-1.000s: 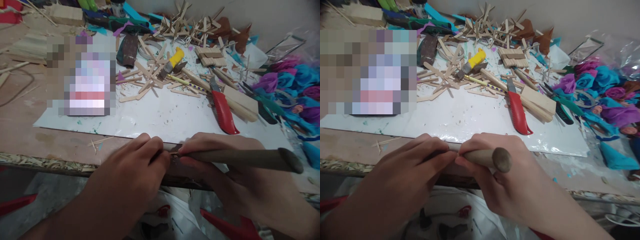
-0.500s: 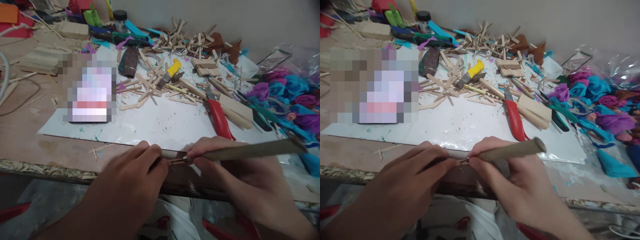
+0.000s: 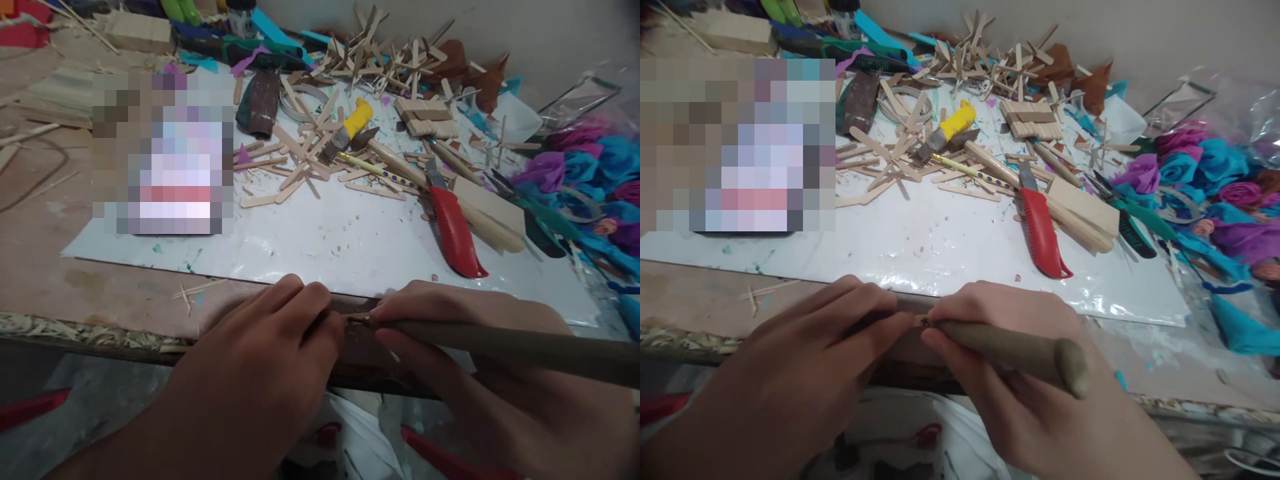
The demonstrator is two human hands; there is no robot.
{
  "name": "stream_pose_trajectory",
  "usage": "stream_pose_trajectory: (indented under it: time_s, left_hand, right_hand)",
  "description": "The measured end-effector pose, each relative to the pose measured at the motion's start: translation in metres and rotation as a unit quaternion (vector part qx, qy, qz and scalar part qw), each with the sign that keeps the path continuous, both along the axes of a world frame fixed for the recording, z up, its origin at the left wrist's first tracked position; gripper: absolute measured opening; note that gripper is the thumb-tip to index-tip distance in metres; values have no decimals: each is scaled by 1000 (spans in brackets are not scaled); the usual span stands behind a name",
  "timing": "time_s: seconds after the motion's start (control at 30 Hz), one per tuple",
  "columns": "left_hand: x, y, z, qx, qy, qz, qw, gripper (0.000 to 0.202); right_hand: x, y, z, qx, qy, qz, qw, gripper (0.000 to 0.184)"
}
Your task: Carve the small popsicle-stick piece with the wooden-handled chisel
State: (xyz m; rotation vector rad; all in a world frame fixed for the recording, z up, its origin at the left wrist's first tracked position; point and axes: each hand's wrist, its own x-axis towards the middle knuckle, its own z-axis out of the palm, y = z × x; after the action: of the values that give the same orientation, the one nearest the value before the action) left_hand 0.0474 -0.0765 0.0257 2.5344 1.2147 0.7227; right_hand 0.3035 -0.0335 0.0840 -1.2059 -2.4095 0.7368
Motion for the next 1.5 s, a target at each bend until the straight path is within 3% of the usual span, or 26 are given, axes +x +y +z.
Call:
stream_pose_trajectory:
  time_s: [0.37, 0.5, 0.6, 0.7, 0.8, 0.9, 1.03, 1.5]
  left_hand:
    - [2, 3, -2, 20, -4, 7, 1000, 34]
    - [3, 2, -1, 17, -13, 8, 1000, 34]
    - [3, 1, -1, 19, -9, 9, 1000, 37]
    - [2, 2, -1, 21, -11, 10, 1000, 36]
    - [2, 3, -1, 26, -6, 15, 1000, 36]
    - [2, 3, 0, 30, -7, 15, 999, 40]
    - [2, 4, 0, 35, -16, 11, 999, 39]
    - [3, 1, 0, 29, -16, 13, 999, 36]
  right_hand:
    - [-3, 3, 3, 12, -1, 32, 999, 17]
    - [-11, 3, 5, 13, -8, -3, 1000, 10]
    - [-19, 4, 4, 23, -4, -12, 1000, 28]
    - [-22, 5, 3, 25, -4, -11, 1000, 32]
    - [-18, 4, 2, 26, -3, -13, 1000, 26]
    - [-10, 2, 1, 26, 2, -4, 1000, 8]
    - [-4, 2, 1, 22, 18, 21, 999, 18]
    - [-6, 0, 1, 25, 13, 31, 999, 16]
